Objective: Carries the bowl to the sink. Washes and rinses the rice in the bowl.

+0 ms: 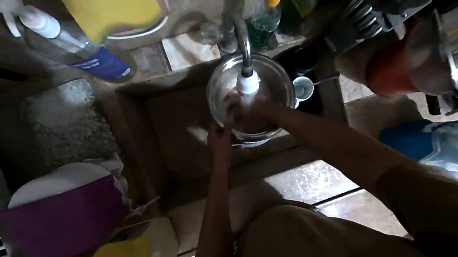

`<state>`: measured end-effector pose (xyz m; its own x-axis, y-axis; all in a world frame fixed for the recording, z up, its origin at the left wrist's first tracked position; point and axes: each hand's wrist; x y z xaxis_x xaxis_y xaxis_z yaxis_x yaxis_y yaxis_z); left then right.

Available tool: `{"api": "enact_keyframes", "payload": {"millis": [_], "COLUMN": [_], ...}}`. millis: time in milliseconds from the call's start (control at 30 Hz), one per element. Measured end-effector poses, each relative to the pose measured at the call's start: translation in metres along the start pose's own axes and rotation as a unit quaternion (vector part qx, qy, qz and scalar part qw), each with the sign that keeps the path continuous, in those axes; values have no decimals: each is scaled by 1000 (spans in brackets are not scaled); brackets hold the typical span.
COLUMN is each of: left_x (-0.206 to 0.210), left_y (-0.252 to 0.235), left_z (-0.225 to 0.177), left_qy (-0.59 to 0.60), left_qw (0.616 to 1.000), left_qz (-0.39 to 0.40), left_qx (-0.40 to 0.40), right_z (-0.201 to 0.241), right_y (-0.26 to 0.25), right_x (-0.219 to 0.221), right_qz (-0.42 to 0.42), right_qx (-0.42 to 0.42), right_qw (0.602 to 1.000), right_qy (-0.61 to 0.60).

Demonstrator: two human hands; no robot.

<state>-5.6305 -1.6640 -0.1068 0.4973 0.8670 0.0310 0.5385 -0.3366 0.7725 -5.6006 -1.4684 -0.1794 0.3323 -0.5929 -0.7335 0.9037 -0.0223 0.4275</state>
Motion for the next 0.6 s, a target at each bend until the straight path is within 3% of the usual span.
{"api": "enact_keyframes", "payload": {"millis": [67, 167, 267, 300, 433, 467, 567, 600], "left_x": [0, 1, 0, 0, 2, 1, 1, 1], "left_y": [1, 0, 0, -1, -3, -2, 2, 1], "left_z": [-1, 0, 2, 3, 3, 3, 0, -1], "left_qy": [0, 0, 2, 1, -8, -5, 4, 4], "left_qw": [1000, 1000, 1000, 1000, 1000, 1000, 1000, 1000], "left_qz": [-3, 0, -1, -1, -7, -5, -2, -2], "left_qx": [-11, -6, -4, -4, -1, -3, -13, -13], "right_z": [1, 20, 16, 18, 28, 26, 21, 27], "right_y": [0, 13, 21, 22, 38, 41, 37, 38], "right_x": [9, -8, -17, -18, -25, -29, -28, -29], "right_qz": [-63, 36, 11, 3, 97, 87, 53, 70], "right_qx": [49, -26, 120, 131, -36, -46, 86, 86], "right_qw": [997, 999, 993, 991, 994, 994, 994, 993], "right_qy": [-14, 22, -10, -9, 32, 38, 39, 41]}}
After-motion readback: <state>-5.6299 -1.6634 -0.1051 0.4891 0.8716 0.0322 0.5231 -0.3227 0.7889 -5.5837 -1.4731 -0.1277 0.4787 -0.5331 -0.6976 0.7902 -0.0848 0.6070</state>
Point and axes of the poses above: each hand's wrist, its own y-axis away from the middle knuckle, its own x-axis out of the palm, z = x × y, and after that the axes turned 6 degrees about -x, right-handed
